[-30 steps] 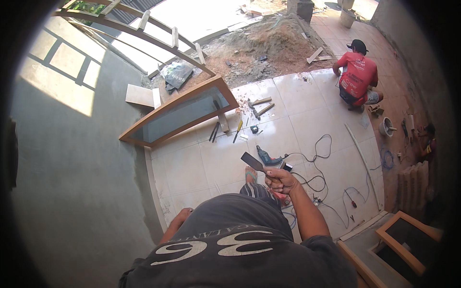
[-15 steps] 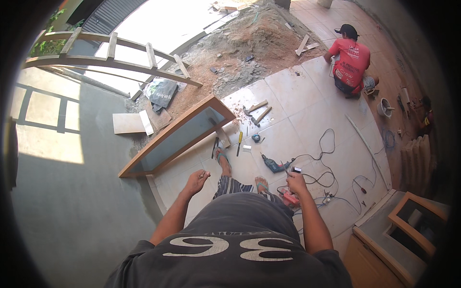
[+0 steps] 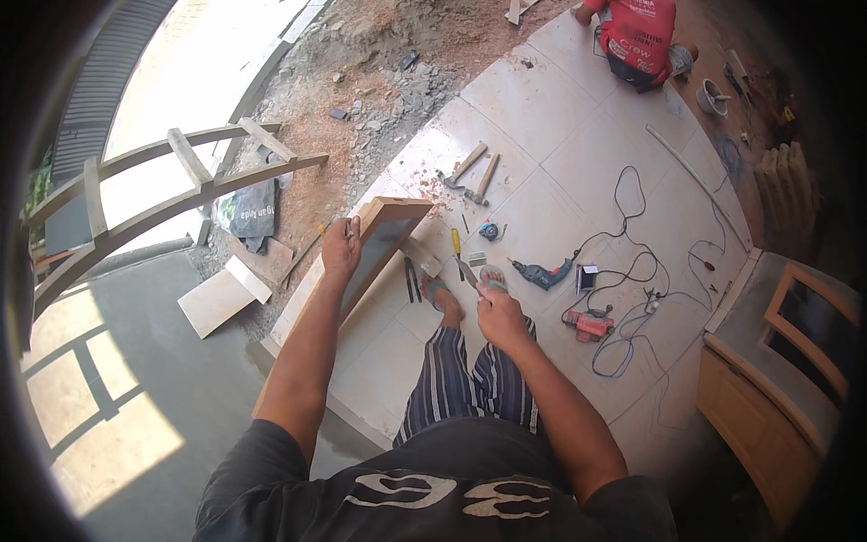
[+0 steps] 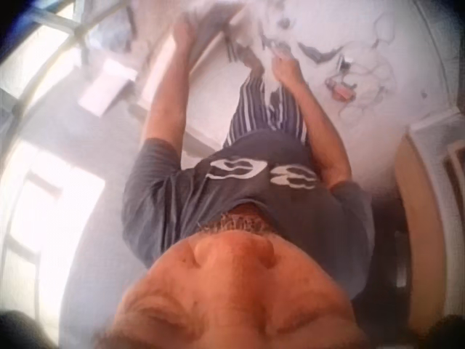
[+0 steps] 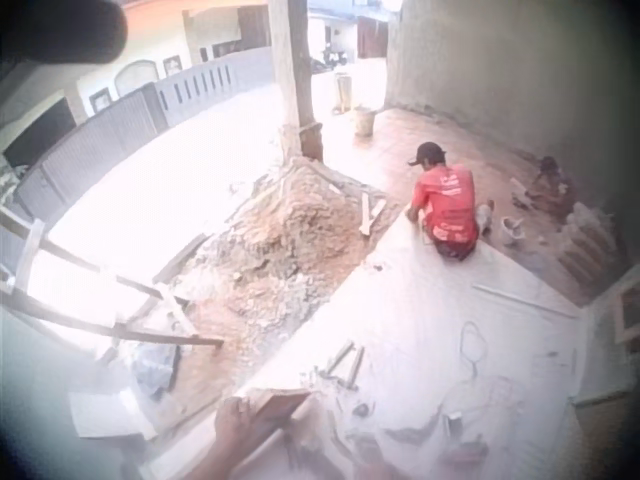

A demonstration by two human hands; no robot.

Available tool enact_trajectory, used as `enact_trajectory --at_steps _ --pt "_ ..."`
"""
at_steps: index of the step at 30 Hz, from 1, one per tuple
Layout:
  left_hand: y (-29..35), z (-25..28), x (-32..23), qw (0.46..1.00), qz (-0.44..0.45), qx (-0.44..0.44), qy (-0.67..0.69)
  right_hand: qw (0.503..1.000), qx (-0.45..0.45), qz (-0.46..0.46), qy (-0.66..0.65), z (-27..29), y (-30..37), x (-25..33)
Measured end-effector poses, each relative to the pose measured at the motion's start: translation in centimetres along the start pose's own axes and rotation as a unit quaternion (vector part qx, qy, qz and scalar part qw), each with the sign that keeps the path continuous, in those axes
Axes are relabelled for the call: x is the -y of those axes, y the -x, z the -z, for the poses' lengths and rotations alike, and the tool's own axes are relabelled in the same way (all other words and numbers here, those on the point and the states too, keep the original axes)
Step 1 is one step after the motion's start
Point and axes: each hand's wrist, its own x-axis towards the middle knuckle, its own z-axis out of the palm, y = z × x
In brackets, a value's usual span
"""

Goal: The person sits on the floor and uses a chisel and hammer to shape a wooden frame, then stands to retrieve a tool box and returns to continue chiseling and assembling the frame.

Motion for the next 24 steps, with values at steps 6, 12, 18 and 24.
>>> enact_trajectory --at_steps 6,12,18,24 --pt "-8.0 -6.8 2.6 0.996 0.088 -0.006 0.018 0.999 0.023 -0.017 -0.034 -6.1 -9.9 4.8" --pt "-9.0 -6.9 1.2 0.989 0.137 0.038 -0.03 0.991 0.058 -0.109 -0.046 -10.4 -15.8 4.2" --pt "-9.2 -7.4 1.8 0.987 0.148 0.044 -0.035 0.993 0.034 -0.081 -0.081 -12.2 -18.9 3.7" --pt "-9.3 -7.3 1.6 0.986 0.153 0.063 -0.018 0.991 0.064 -0.082 -0.085 -12.1 -20.1 4.9"
